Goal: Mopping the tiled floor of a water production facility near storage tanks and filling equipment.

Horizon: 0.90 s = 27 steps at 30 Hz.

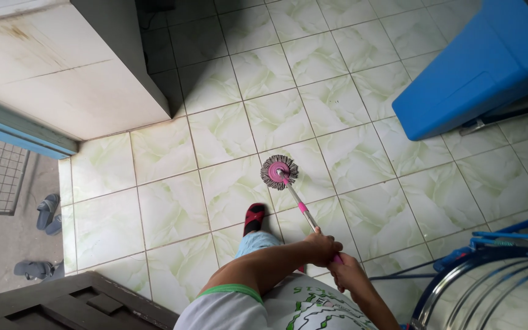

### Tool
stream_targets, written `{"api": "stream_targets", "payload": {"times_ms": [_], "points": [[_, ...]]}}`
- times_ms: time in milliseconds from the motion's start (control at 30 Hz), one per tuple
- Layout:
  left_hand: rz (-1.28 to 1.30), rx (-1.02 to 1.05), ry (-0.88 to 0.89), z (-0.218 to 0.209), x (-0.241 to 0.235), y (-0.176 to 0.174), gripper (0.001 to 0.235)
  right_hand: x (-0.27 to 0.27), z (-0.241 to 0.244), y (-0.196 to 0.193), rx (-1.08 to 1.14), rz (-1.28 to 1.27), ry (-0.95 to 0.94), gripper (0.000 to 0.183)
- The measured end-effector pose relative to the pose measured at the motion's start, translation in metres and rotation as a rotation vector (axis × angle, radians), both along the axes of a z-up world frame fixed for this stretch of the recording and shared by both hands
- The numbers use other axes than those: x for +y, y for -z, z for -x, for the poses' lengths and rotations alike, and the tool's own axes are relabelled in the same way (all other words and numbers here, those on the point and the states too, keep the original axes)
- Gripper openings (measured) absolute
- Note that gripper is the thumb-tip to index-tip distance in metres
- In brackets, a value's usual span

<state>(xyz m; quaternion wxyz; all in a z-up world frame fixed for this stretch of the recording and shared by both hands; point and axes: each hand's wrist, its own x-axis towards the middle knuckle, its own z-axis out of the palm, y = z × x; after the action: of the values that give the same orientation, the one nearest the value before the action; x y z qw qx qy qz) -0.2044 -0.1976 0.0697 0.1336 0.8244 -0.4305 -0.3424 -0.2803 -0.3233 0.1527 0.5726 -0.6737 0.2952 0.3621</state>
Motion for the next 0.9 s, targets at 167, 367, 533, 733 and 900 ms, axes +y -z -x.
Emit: {"api": "stream_targets", "payload": {"times_ms": [167,367,533,733,900], "points": [[0.040,0.000,-0.036,-0.052,0.027,0.021,0.051,0.025,-0.057,0.019,0.029,-0.036,-0.018,0.010],[0.060,-0.041,-0.021,-0.149,0.063,0.031,0.044,0.053,-0.145,0.050,0.059,-0.115,0.062,0.013],[0.086,-0.005,-0.090,-0.250,0.090,0.017,0.037,0.078,-0.248,0.069,0.089,-0.188,0.165,0.012],[0.125,-0.063,-0.094,-0.359,0.111,0.065,0.036,0.108,-0.361,0.069,0.043,-0.193,0.095,0.009],[0.107,-0.019,-0.223,-0.407,0.121,0.077,0.026,0.120,-0.422,0.045,0.132,-0.211,0.173,0.011]]}}
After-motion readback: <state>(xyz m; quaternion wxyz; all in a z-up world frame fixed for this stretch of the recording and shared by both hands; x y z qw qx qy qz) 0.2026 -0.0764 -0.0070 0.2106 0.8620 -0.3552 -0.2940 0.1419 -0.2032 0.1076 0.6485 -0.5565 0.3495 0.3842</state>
